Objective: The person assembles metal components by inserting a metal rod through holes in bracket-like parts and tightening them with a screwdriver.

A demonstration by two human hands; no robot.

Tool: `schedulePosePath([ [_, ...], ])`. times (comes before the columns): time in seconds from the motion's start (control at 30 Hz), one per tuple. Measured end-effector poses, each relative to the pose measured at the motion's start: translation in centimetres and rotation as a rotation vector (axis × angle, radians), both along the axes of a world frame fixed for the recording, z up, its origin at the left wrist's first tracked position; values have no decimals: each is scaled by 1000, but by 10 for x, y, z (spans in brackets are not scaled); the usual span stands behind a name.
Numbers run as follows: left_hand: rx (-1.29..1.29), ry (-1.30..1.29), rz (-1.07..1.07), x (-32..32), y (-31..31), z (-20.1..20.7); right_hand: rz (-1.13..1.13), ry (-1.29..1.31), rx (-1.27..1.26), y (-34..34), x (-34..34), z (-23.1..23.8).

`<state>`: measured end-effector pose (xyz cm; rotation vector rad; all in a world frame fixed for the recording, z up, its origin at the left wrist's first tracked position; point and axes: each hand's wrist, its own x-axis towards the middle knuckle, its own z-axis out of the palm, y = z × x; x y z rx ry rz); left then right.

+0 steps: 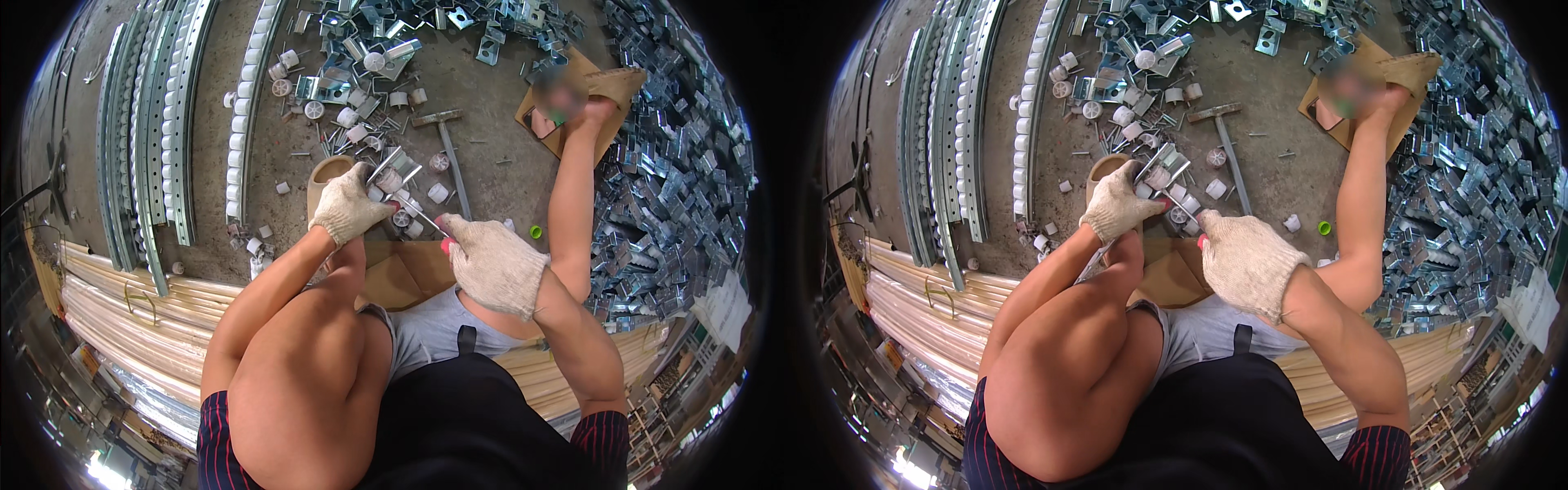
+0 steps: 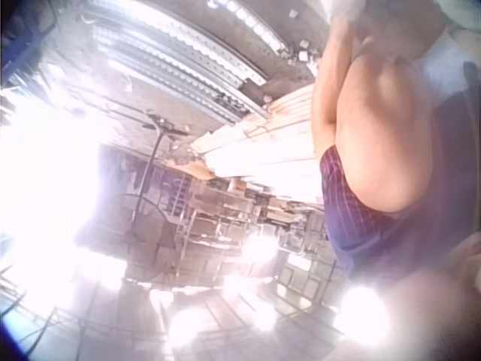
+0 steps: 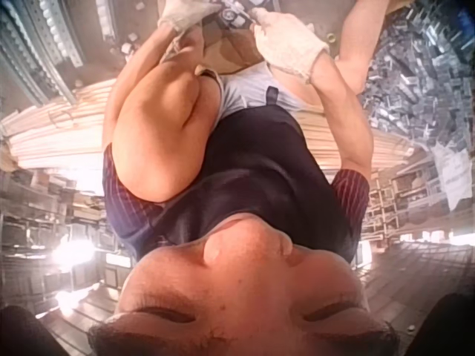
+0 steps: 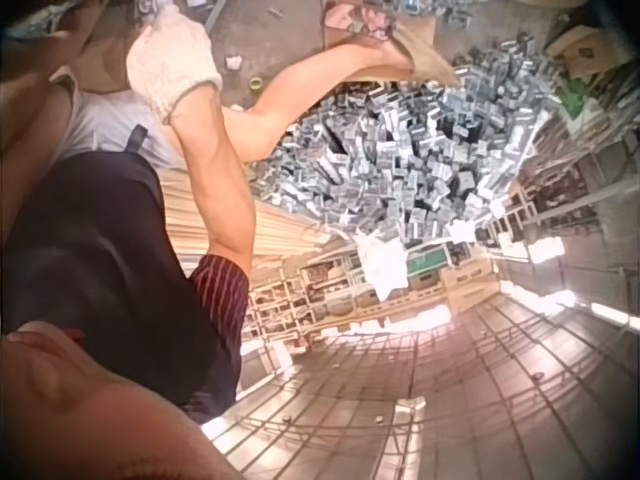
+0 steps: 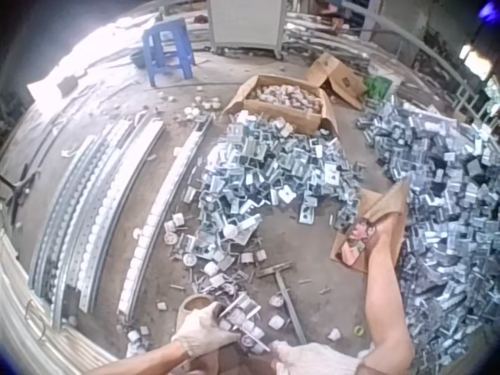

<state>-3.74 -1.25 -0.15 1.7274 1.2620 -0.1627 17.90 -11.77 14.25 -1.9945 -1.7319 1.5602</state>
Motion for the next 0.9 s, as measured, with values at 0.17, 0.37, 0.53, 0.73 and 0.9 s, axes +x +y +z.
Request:
schedulePosePath([
  [0.17, 44, -52, 15, -3, -3, -5, 39, -43, 25, 0, -6, -7],
  [0.37, 36, 115, -79, 7, -3, 2, -208, 269, -475, 21, -9, -4],
  [0.53, 138, 72, -57, 8, -10, -3, -292, 323, -566, 20, -13, -59],
  [0.73, 31, 94, -76, 6, -3, 2, -350, 155, -228, -9, -43, -68],
  [0.9, 73, 59, -25, 7, -3, -4, -859, 297, -81, -42, -121, -70],
])
